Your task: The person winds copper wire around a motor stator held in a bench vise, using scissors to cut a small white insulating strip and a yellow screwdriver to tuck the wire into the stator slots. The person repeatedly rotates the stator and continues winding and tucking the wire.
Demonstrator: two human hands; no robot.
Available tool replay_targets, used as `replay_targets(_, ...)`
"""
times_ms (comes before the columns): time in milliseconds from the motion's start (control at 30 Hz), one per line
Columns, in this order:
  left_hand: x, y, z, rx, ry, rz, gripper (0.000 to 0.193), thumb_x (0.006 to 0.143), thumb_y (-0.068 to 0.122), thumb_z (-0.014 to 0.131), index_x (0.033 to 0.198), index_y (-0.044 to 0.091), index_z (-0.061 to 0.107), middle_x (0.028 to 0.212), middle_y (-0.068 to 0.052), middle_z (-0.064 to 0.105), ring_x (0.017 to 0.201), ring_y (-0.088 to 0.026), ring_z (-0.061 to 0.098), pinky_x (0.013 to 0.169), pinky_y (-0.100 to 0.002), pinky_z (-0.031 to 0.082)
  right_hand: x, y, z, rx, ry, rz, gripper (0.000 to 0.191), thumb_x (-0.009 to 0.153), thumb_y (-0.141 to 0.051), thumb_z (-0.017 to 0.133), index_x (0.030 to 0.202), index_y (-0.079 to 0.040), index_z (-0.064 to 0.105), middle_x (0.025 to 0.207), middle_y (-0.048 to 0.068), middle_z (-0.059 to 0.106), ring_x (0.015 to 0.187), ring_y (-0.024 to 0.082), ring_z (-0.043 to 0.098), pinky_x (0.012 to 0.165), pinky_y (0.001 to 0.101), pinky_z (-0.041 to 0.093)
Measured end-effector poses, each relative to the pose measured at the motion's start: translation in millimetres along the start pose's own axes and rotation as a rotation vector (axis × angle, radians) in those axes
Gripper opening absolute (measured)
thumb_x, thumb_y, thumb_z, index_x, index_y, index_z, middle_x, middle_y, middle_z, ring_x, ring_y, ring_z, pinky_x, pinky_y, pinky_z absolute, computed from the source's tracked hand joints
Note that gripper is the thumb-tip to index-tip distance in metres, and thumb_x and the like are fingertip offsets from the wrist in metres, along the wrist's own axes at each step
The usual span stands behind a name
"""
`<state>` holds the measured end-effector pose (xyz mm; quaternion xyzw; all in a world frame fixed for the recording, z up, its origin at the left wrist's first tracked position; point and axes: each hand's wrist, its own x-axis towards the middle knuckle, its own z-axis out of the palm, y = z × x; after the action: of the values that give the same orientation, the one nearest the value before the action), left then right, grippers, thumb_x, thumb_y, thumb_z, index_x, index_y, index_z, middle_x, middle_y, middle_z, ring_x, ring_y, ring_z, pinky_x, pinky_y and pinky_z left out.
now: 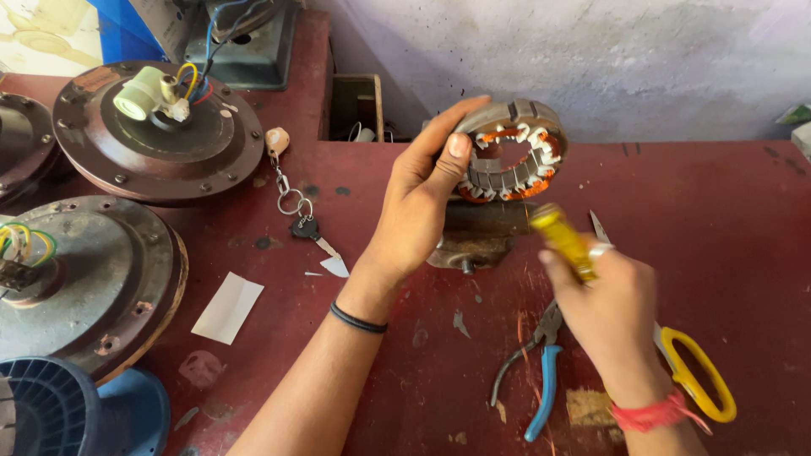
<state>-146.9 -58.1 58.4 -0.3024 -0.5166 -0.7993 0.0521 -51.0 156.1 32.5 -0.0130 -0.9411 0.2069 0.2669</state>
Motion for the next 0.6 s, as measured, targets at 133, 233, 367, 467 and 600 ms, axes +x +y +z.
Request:
replay_targets(133, 0, -1, 0, -0.034, 0.003, -0.04, 0.042, 0.115, 0.028, 0.049, 0.152, 0.006, 0.053, 0.138, -0.007, 0.066, 0.126, -0.015, 0.061, 0.112, -0.033, 0.05, 0, -19, 5, 0.001, -0.237, 0.076, 0.034, 0.077, -0.028, 0.089, 0.105, -0.012, 0.081, 0.068, 0.01, 0.075, 0.048, 0.019, 0.068, 0.048, 0.0328, 0.05)
replay_targets(233, 1, 1, 0, -0.065, -0.012, -0.047, 0.043, 0.116, 0.029, 0.049, 0.152, 0.006, 0.053, 0.136, -0.007, 0.066, 0.124, -0.016, 0.062, 0.109, -0.034, 0.053, -3, -34, 10, 0.247, -0.244, -0.1, 0.023, 0.077, -0.018, 0.084, 0.099, -0.013, 0.083, 0.076, 0.005, 0.081, 0.052, 0.015, 0.072, 0.044, 0.0297, 0.051)
replay_targets(367, 0, 5, 0, -0.048, -0.006, -0.07, 0.043, 0.114, 0.029, 0.048, 0.152, 0.008, 0.053, 0.134, -0.006, 0.066, 0.121, -0.014, 0.063, 0.102, -0.033, 0.055, -7, -50, 19, 0.278, -0.177, -0.243, 0.03, 0.069, -0.01, 0.084, 0.098, -0.004, 0.078, 0.083, 0.013, 0.076, 0.064, 0.024, 0.074, 0.056, 0.033, 0.057)
replay_targets(467, 0, 5, 1, -0.047, 0.004, -0.083, 0.043, 0.114, 0.03, 0.048, 0.151, 0.008, 0.053, 0.131, -0.005, 0.068, 0.118, -0.013, 0.064, 0.099, -0.032, 0.056, -6, -60, 30, 0.123, -0.15, -0.111, 0.026, 0.068, -0.016, 0.09, 0.087, -0.003, 0.077, 0.079, 0.016, 0.075, 0.065, 0.032, 0.073, 0.058, 0.0396, 0.057)
replay_targets(600, 1, 3, 0, -0.054, -0.006, -0.064, 0.044, 0.115, 0.03, 0.05, 0.153, 0.008, 0.053, 0.122, -0.007, 0.071, 0.114, -0.013, 0.063, 0.1, -0.031, 0.054, -7, -66, 33, 0.078, -0.152, -0.083, 0.028, 0.068, -0.018, 0.089, 0.086, 0.0, 0.077, 0.078, 0.019, 0.074, 0.065, 0.034, 0.073, 0.06, 0.0423, 0.058)
